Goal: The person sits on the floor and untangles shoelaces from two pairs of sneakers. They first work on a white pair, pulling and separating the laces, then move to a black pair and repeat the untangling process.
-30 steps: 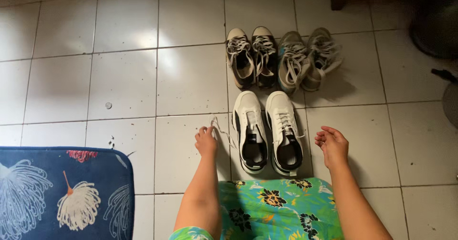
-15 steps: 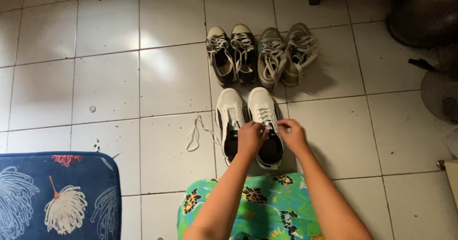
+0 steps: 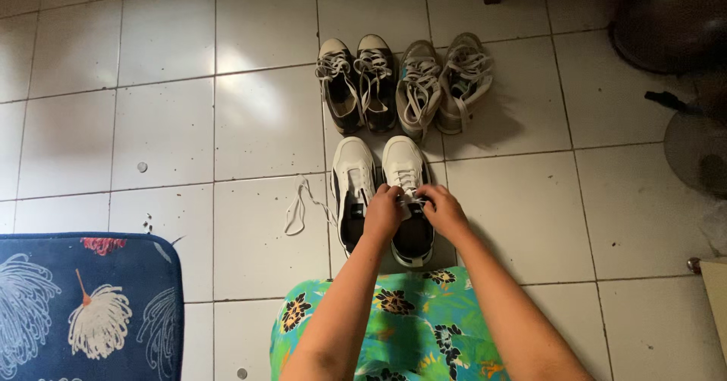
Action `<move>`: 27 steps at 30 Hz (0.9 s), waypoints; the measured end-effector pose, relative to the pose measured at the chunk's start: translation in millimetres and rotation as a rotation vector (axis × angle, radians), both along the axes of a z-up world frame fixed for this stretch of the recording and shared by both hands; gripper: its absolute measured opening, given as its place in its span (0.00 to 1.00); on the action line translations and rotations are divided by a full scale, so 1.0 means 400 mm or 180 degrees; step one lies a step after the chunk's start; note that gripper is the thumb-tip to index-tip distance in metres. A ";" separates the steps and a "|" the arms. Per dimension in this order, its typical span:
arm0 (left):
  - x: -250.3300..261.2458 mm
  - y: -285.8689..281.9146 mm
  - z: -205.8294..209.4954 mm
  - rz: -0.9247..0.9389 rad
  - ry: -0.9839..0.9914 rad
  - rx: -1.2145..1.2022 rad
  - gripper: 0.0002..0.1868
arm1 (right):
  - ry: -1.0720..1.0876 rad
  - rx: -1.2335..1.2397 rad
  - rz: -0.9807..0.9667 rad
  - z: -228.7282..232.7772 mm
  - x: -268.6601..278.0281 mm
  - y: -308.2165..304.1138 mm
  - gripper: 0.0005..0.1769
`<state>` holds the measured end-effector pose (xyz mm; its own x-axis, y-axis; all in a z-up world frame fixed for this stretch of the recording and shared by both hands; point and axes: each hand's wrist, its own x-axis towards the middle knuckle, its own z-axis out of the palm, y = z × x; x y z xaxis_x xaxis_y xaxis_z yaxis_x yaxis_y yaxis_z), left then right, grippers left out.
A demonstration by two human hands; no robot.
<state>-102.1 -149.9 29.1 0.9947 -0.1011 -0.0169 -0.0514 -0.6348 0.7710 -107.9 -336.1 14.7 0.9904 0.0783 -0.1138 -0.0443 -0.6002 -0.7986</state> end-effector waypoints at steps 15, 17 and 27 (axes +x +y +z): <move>0.138 0.038 -0.159 0.0079 0.1522 -0.1157 0.11 | 0.0040 -0.0766 0.0382 0.040 0.020 0.025 0.12; 0.163 0.053 -0.126 -0.0180 0.1494 -0.0726 0.15 | -0.0076 -0.0620 0.0333 0.033 0.016 0.033 0.13; 0.283 0.200 0.012 -0.0631 0.0421 0.0452 0.17 | -0.0033 -0.0745 0.0244 0.061 0.009 0.036 0.15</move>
<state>11.0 -69.8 34.1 0.9440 -0.2808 -0.1732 -0.0902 -0.7246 0.6832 -104.5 -321.9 39.2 0.9838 0.1259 -0.1276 0.0159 -0.7702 -0.6376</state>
